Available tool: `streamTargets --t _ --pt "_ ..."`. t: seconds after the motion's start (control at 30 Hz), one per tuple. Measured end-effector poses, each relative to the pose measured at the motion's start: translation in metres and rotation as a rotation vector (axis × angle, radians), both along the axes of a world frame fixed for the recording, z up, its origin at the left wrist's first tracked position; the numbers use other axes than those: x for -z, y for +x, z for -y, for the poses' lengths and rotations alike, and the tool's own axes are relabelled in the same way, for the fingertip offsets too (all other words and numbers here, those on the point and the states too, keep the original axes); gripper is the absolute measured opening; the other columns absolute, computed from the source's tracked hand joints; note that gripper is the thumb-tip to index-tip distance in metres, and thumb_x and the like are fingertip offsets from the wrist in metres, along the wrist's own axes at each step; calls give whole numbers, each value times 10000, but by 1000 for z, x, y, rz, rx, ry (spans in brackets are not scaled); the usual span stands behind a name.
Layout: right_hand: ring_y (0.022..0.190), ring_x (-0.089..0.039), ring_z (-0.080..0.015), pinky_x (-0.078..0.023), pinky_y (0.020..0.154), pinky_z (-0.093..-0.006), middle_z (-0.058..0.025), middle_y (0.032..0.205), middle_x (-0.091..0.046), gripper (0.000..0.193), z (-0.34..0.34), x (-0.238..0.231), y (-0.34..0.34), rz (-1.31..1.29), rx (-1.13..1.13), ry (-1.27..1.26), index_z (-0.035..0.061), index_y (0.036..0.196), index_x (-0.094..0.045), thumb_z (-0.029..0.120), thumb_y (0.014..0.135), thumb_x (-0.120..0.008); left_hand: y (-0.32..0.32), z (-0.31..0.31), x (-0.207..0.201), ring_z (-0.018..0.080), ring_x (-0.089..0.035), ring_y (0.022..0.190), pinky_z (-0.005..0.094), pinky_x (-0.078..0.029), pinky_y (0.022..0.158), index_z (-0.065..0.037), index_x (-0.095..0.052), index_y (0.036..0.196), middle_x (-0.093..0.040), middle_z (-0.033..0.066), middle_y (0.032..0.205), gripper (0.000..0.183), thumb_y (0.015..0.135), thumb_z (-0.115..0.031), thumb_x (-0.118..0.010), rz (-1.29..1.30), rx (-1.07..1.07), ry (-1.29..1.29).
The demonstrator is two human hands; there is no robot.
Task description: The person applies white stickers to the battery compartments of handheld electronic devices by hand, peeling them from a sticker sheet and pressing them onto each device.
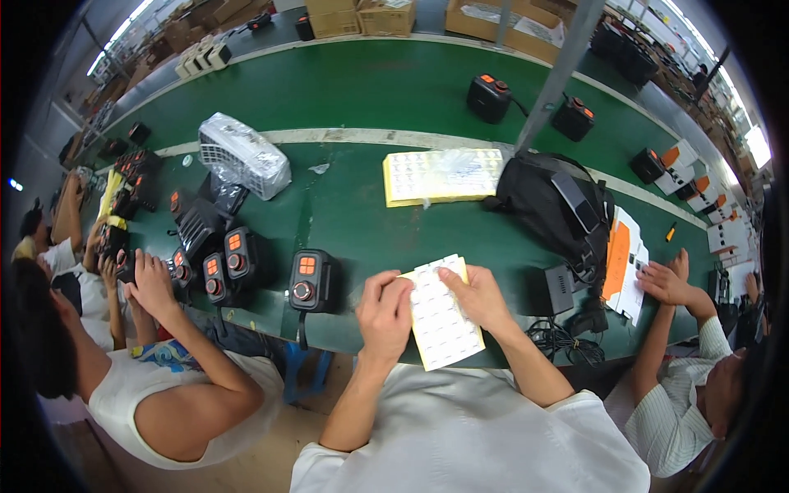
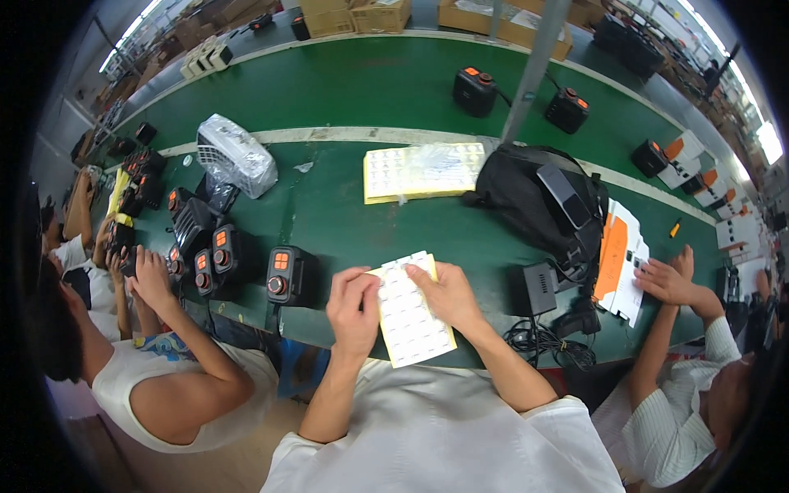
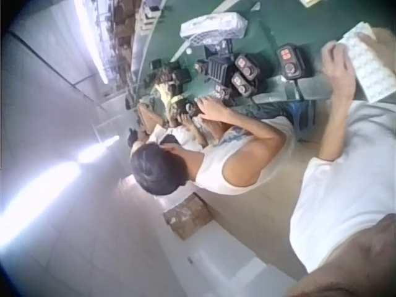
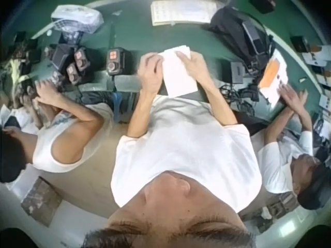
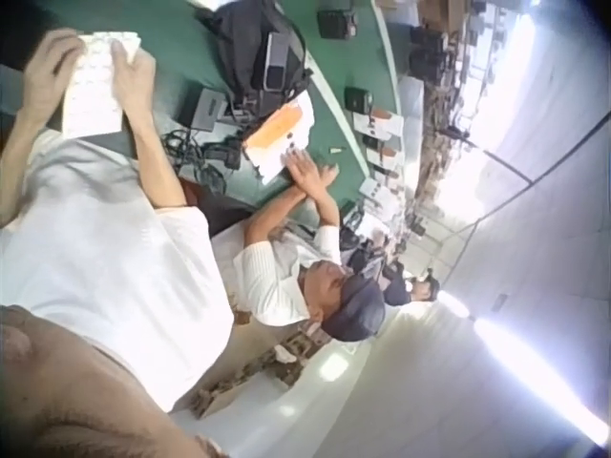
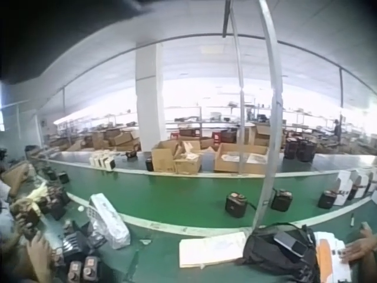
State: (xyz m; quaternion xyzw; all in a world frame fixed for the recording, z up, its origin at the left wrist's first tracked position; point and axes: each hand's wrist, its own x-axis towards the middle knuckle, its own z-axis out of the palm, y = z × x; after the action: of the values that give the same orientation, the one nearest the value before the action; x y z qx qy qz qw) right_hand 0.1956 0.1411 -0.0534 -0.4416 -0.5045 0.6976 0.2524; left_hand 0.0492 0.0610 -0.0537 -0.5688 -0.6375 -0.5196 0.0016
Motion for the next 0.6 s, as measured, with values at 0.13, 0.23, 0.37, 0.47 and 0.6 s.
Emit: streamTargets --t 0.13,0.23,0.37,0.47,0.6 --pt "665 -657 -309 -511 615 -378 -193 794 -670 479 -15 -6 3 461 -156 455 -65 1024 -631 396 895 -612 -1 10 -6 293 -604 828 335 -505 701 5 -583 895 -584 145 946 157 774 72 -657 47 30 115" --pt "739 -639 -386 -502 645 -432 -218 889 -642 557 -9 -36 3 933 -178 773 -73 1132 -571 417 874 -624 1 43 -21 242 -613 782 315 -506 713 24 -563 916 -593 145 895 135 819 97 -623 476 67 171" --pt "874 -634 -400 -512 697 -463 -259 1035 -579 753 -6 -73 -35 841 -100 1027 -72 1259 -471 524 827 -627 2 71 -66 226 -601 808 333 -520 738 3 -537 948 -577 144 899 143 860 115 -554 584 87 253" --pt "867 -650 -406 -525 736 -453 -276 1030 -593 981 15 -106 -123 742 -398 922 -50 1364 -356 685 757 -589 8 79 -85 232 -608 845 340 -514 768 2 -506 1096 -595 138 916 273 857 116 -571 880 193 312" --pt "864 -660 -409 -532 751 -454 -302 1012 -617 1016 18 -92 -172 701 -532 848 -36 1350 -375 731 719 -587 1 86 -95 219 -616 906 333 -510 838 15 -520 1069 -607 150 958 239 859 100 -595 1083 275 198"
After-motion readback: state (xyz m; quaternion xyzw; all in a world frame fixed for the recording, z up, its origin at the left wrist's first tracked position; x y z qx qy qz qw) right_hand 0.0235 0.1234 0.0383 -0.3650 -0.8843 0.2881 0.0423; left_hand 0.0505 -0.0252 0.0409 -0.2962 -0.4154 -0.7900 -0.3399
